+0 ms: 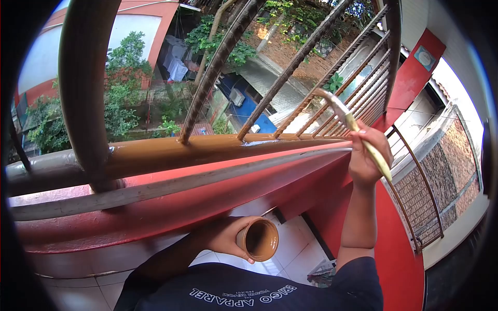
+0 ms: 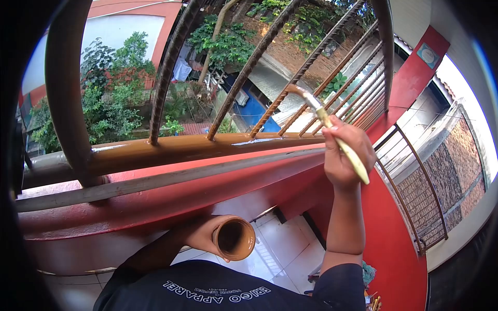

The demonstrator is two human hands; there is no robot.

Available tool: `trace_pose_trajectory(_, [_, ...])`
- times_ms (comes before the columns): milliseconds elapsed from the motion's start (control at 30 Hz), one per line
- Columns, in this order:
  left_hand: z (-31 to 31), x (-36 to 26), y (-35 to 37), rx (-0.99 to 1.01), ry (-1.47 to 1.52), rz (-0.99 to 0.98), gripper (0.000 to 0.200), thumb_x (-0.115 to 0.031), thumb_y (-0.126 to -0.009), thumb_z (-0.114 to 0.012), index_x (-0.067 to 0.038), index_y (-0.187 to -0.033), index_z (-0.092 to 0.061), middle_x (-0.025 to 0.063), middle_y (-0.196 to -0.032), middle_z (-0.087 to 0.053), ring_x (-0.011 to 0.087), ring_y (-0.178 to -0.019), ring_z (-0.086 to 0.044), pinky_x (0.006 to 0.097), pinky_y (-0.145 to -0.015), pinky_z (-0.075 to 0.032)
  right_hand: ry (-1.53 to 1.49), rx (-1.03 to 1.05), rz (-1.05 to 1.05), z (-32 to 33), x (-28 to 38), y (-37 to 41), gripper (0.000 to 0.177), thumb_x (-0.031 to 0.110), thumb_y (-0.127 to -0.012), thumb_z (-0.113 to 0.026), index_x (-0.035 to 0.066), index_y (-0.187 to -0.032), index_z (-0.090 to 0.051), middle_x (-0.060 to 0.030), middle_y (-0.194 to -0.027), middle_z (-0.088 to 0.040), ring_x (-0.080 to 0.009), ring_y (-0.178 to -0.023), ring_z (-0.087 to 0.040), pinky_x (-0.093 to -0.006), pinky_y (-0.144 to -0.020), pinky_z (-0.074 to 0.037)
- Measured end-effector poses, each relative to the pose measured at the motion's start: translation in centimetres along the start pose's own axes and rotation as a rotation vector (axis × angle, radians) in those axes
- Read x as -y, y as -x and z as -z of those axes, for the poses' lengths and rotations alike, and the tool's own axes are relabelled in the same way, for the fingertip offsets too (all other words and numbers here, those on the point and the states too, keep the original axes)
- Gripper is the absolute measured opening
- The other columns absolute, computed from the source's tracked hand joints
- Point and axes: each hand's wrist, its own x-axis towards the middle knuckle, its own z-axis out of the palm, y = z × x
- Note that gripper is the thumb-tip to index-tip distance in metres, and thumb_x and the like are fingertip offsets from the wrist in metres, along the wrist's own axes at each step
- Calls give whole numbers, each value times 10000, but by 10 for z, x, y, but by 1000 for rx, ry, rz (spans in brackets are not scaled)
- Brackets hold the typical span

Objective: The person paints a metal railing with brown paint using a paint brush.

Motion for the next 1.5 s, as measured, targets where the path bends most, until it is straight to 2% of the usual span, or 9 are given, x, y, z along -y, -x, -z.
trace_pose_trajectory(100, [0,4,-1,12,11,-21,1010,-263,-638,-929,-22,-1435,-358,152,-1387,-502,254,-1319,-466,372,-1095,-379,30,-93,-3,4,-5,-5,141,-30,-801,-750,7,-896,-652,-174,-898,-711,-269,-839,-722,-335,-736,-586])
trace_pose_trajectory(300, [-2,11,0,-16,-10,-46,994,-270,-642,-927,-27,-1429,-370,144,-1383,-509,250,-1313,-475,367,-1093,-382,-265,353,-27,-11,28,19,160,-48,-748,-761,10,-862,-665,-167,-859,-715,-245,-835,-730,-324,-739,-592])
trace_pose_trajectory(533, [-1,8,0,-5,3,-46,998,-275,-645,-925,-29,-1434,-365,154,-1391,-498,251,-1322,-464,366,-1093,-379,-339,-78,-304,-4,13,8,124,-74,-803,-723,-17,-876,-640,-139,-837,-663,-248,-855,-697,-342,-787,-562])
trace_pose_trajectory(667, [-2,13,0,-2,3,-29,1005,-271,-643,-927,-29,-1437,-362,154,-1400,-488,246,-1327,-458,363,-1095,-375,-189,305,-50,-19,41,11,182,-65,-737,-758,6,-870,-657,-143,-809,-709,-229,-735,-721,-312,-684,-569])
trace_pose_trajectory(833, [-2,12,0,11,21,-23,1006,-274,-648,-925,-23,-1439,-357,152,-1406,-481,244,-1333,-450,360,-1102,-366,-130,79,-184,-1,19,-13,144,-67,-769,-741,1,-870,-666,-129,-805,-683,-223,-755,-699,-302,-713,-555])
trace_pose_trajectory(967, [-2,15,0,26,35,-12,1012,-275,-648,-927,-23,-1441,-351,150,-1409,-476,243,-1336,-445,361,-1107,-362,-193,358,-127,-19,47,-3,145,-71,-753,-740,0,-844,-652,-124,-773,-687,-224,-695,-696,-288,-650,-544])
trace_pose_trajectory(1167, [-2,13,1,16,39,-23,1010,-269,-643,-929,-29,-1438,-354,145,-1401,-480,241,-1332,-448,365,-1101,-369,-57,175,-143,-15,35,-22,145,-59,-743,-751,7,-837,-663,-129,-775,-692,-232,-671,-685,-298,-611,-536])
trace_pose_trajectory(1300, [-3,14,1,22,56,-43,1008,-270,-642,-927,-32,-1438,-356,145,-1398,-483,242,-1330,-451,367,-1097,-374,-241,479,-176,-15,49,-20,159,-93,-753,-735,-1,-859,-661,-113,-776,-671,-221,-787,-705,-299,-713,-547])
trace_pose_trajectory(1500, [-2,11,3,3,-11,-27,999,-268,-643,-924,-31,-1435,-364,149,-1388,-505,252,-1317,-471,370,-1093,-379,-257,19,-218,7,2,-32,129,-66,-805,-721,-7,-904,-663,-129,-849,-690,-239,-831,-704,-317,-766,-562])
